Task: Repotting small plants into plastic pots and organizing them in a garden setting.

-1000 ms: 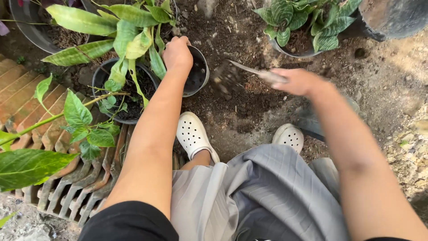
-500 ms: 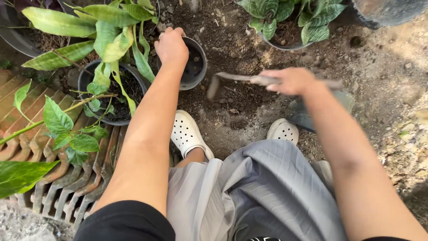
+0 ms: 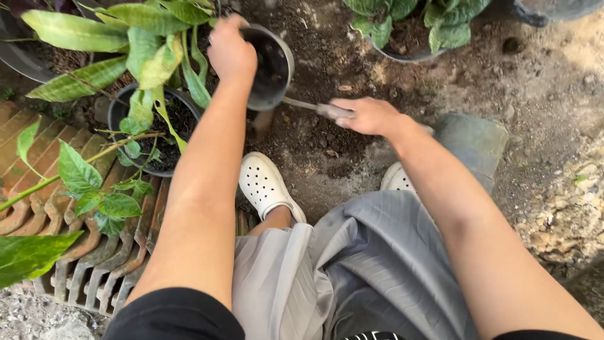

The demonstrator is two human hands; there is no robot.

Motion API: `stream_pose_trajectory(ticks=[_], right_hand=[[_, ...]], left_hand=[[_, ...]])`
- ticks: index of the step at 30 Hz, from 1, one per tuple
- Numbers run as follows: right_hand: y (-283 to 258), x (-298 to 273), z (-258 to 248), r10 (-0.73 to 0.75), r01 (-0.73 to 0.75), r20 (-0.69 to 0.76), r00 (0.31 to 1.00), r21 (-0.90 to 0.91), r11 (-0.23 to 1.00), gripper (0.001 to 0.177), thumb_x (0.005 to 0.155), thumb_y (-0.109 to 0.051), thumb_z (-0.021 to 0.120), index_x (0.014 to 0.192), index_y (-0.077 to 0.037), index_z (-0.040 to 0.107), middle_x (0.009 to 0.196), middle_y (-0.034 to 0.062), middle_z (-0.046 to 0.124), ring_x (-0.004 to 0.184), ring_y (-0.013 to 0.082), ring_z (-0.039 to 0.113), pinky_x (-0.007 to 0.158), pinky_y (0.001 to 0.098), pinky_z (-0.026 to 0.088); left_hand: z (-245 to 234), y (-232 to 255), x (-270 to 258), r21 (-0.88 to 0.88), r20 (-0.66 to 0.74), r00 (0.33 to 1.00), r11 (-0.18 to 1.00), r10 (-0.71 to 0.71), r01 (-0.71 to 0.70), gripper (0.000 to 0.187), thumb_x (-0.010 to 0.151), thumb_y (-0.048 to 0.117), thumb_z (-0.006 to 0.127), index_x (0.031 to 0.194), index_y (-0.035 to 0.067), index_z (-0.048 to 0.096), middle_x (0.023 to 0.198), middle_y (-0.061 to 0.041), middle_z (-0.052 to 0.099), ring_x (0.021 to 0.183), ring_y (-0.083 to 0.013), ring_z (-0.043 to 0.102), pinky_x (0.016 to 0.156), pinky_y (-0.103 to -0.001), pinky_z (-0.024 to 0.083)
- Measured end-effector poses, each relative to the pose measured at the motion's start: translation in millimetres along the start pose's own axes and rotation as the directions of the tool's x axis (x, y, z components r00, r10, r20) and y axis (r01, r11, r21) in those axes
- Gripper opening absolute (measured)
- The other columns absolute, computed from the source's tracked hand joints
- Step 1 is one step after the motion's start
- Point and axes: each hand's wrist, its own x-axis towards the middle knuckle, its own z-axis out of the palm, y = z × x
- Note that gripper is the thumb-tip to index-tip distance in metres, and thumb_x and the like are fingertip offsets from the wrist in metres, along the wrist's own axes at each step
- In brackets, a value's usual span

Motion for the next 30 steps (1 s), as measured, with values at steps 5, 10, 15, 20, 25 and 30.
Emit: stream_pose_trajectory(ticks=[5,10,15,20,25,30], right_hand=[[59.0,-26.7,-44.3,0.144,-0.128,0.119,0.982,-0.13,0.983,0.064,0.091,-0.068,0.057,0.151,-0.054,0.038,0.148,-0.0032,0.055,0.133,0.0304,0.052,0.111,0.0572,0.036],[70.0,-57.3,-61.8,0.148,-0.154,-0.042,0.988,-0.22,0.963,0.067,0.083,-0.067,0.066,0.147,-0.059,0.05,0.128,-0.0006,0.075,0.118,0.0258,0.07,0.105,0.0471,0.053],[35.4,-26.3,-44.7,0.095,-0.105,-0.056,0.994,-0.218,0.97,0.061,0.089,-0.064,0.064,0.147,-0.056,0.049,0.13,-0.001,0.071,0.12,0.0276,0.066,0.105,0.0486,0.05],[36.3,-54.2,-81.3,0.239,-0.233,0.048,0.97,-0.117,0.966,0.057,0.091,-0.058,0.067,0.146,-0.054,0.051,0.139,-0.0043,0.065,0.124,0.0262,0.061,0.111,0.0564,0.04],[27.7,-65.2,-69.4,0.403,-0.321,-0.059,0.913,0.504,0.802,0.064,0.099,-0.037,0.06,0.159,-0.034,0.037,0.133,0.0136,0.063,0.105,0.0299,0.066,0.098,0.0489,0.053],[15.9,-41.3,-7.8,0.37,-0.279,-0.056,0.927,0.557,0.782,0.047,0.104,-0.028,0.051,0.146,-0.008,0.04,0.116,0.0258,0.071,0.079,0.0282,0.068,0.074,0.048,0.058]], left_hand=[[-0.2,-2.8,-20.8,-0.012,0.187,0.981,0.998,-0.051,0.054,0.026,0.088,0.003,0.064,0.105,0.02,0.074,0.115,-0.01,0.065,0.106,-0.0368,0.065,0.087,-0.049,0.055],[10.7,-2.4,-17.6,-0.048,0.261,0.964,0.998,0.057,-0.046,0.027,0.093,0.008,0.063,0.113,0.021,0.075,0.116,-0.012,0.064,0.108,-0.0371,0.063,0.088,-0.05,0.053],[9.0,2.4,-13.5,-0.041,0.186,0.978,0.995,0.096,-0.09,0.028,0.093,0.007,0.063,0.114,0.02,0.075,0.116,-0.011,0.064,0.112,-0.0358,0.062,0.091,-0.05,0.053],[12.1,-21.3,-5.3,-0.057,0.037,0.999,0.998,0.029,-0.027,0.035,0.087,0.002,0.061,0.117,0.016,0.073,0.124,-0.012,0.061,0.113,-0.036,0.061,0.093,-0.049,0.053],[29.4,-27.0,1.4,-0.249,-0.078,0.996,0.968,-0.049,0.028,0.029,0.1,0.005,0.057,0.129,0.005,0.058,0.138,-0.017,0.051,0.112,-0.0409,0.064,0.092,-0.048,0.054],[17.3,-0.1,-17.2,-0.26,0.036,0.998,0.964,-0.053,0.061,0.038,0.093,0.003,0.059,0.129,0.005,0.05,0.139,-0.019,0.046,0.112,-0.0435,0.064,0.094,-0.049,0.054]])
